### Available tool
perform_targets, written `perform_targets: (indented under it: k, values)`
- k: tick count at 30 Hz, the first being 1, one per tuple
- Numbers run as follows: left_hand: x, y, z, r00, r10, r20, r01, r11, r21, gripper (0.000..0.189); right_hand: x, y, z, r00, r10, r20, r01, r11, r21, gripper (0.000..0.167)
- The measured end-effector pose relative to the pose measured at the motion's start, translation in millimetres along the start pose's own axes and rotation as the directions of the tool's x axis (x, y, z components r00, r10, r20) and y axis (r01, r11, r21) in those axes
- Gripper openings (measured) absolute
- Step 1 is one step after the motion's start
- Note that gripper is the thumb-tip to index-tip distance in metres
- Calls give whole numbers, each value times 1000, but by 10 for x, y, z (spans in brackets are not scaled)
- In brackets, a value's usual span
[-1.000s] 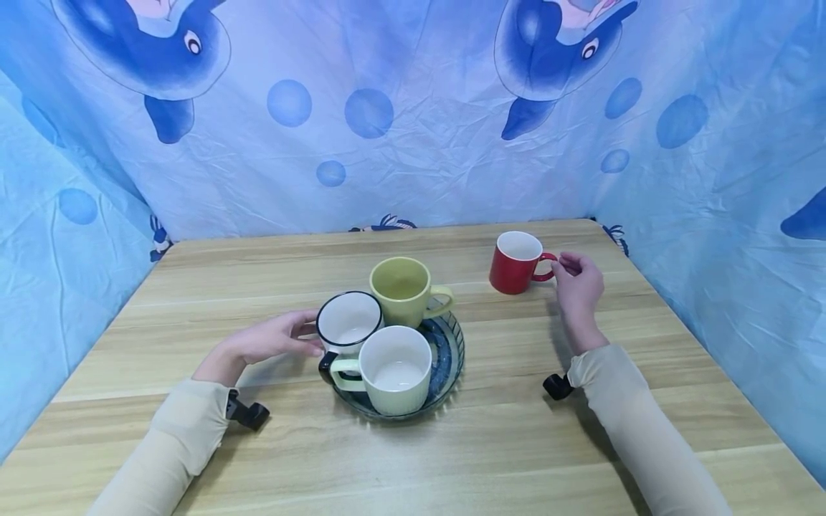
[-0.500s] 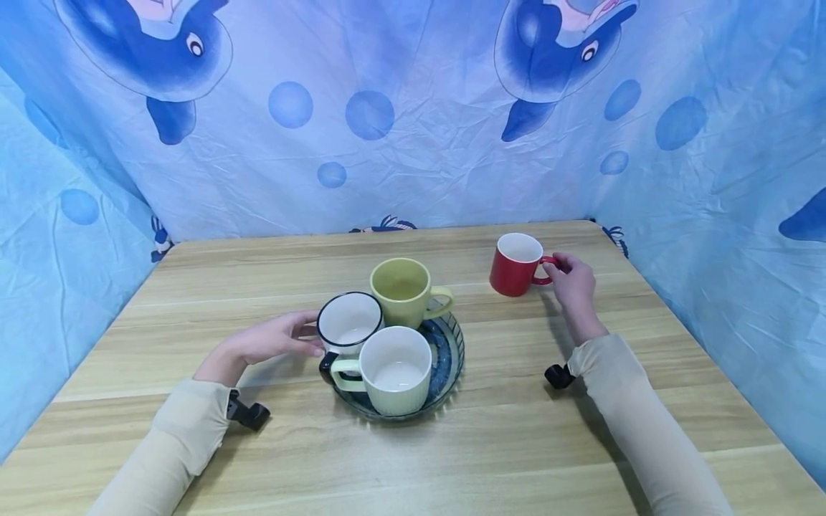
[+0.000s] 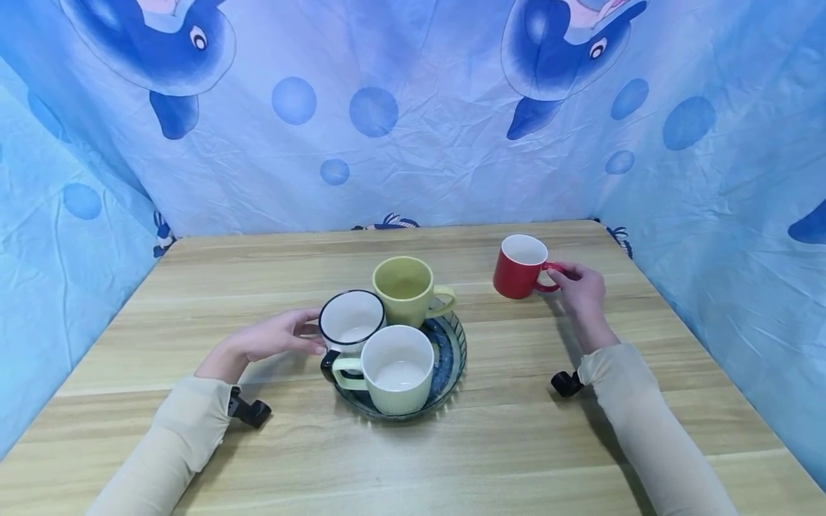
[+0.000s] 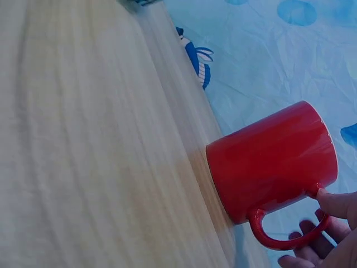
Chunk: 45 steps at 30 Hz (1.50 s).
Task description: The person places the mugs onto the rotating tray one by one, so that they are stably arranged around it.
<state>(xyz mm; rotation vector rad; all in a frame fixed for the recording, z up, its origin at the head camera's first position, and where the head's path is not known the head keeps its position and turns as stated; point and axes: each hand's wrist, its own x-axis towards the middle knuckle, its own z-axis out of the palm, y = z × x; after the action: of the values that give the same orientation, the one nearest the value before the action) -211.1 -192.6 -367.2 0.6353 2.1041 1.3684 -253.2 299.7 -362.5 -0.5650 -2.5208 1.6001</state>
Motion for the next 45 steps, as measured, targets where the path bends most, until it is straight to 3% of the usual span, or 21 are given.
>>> perform_targets:
  k: [4,11,18,29,38,45]
  values:
    - [-1,19,-1,1000,2,-1,-2,1000,3,80,-54,12,-13,999,19,31,-19,999,-28,53]
    - [13,7,5,1000,-1,-2,1,1000,-7,79,-169,26,3,993,-108,50,116,969,-220,49]
    - [23,-10,3,1000,2,2,-2,1000,2,79,-234,51,6,987,-150,57,160,956,-248,45]
    - [23,-26,-2,1000,-7,-7,7,1000,0,80,-446,60,-36,979,-163,123,185,965,-188,51]
    - [20,-19,-7,1000,-16,2,16,1000,-5,80,-659,-11,-119,966,-241,93,249,964,-95,53]
    - [20,-23,-8,1000,-12,1,12,1000,-2,79,-811,-80,-178,968,-226,108,233,970,-62,54]
